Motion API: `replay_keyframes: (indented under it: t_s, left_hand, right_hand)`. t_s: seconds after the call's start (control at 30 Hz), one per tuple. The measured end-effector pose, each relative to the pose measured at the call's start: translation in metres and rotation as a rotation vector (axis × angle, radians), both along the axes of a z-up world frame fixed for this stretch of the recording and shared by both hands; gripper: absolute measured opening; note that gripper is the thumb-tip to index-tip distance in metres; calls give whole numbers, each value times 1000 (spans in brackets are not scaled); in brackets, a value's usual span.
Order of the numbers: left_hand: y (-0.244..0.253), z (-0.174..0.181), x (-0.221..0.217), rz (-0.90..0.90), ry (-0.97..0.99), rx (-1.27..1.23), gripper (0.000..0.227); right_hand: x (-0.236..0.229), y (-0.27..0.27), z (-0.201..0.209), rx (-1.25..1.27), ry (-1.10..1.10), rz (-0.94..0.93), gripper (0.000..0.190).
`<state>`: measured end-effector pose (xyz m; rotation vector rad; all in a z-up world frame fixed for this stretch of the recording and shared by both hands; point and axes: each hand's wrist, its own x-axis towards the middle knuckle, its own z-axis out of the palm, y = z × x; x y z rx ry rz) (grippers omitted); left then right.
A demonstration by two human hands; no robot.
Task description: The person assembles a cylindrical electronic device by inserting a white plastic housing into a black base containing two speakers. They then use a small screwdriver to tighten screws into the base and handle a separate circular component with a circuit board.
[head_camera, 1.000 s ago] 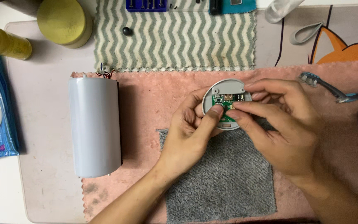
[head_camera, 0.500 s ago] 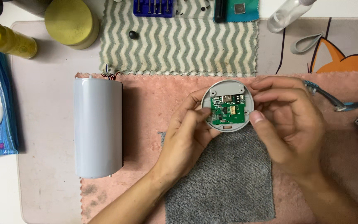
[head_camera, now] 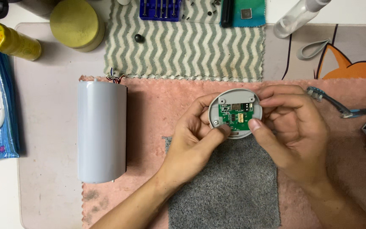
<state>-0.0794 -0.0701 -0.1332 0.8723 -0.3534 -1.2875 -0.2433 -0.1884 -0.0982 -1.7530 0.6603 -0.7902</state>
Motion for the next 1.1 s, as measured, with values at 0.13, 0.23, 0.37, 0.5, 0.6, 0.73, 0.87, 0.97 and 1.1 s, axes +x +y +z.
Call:
replay_keyframes:
  t_s: [0.13, 0.23, 0.37, 0.5, 0.6, 0.73, 0.87, 0.97, 1.1]
  left_hand:
    - [0, 1, 2, -13, -62, 15, 50]
    - [-2, 4, 2, -18, -64, 23, 49]
    - [-2, 3, 3, -13, -28, 38, 52]
    - [-4, 6, 4, -23, -15, 48, 44]
    - [-5, 9, 3, 9, -109, 112, 29]
    - [-5, 7, 1, 41, -82, 86, 20]
    - [-4, 7, 0, 48, -80, 71, 18]
    - [-4, 6, 1, 54, -60, 58, 18]
    - [-5, 5, 0, 65, -72, 68, 19]
  right_hand:
    - [1, 0, 0, -30, 18, -29, 29]
    - [-1, 0, -2, -5, -12, -33, 30]
    - [-3, 1, -4, 38, -12, -61, 33]
    - [-5, 2, -11, 78, -71, -63, 39]
    - [-2, 2, -7, 62, -82, -14, 38]
    - [-2, 1, -6, 63, -60, -29, 36]
    - [-2, 2, -11, 37, -106, -24, 35]
    - [0, 4, -5, 34, -72, -41, 33]
    - [-2, 5, -7, 15, -82, -58, 31]
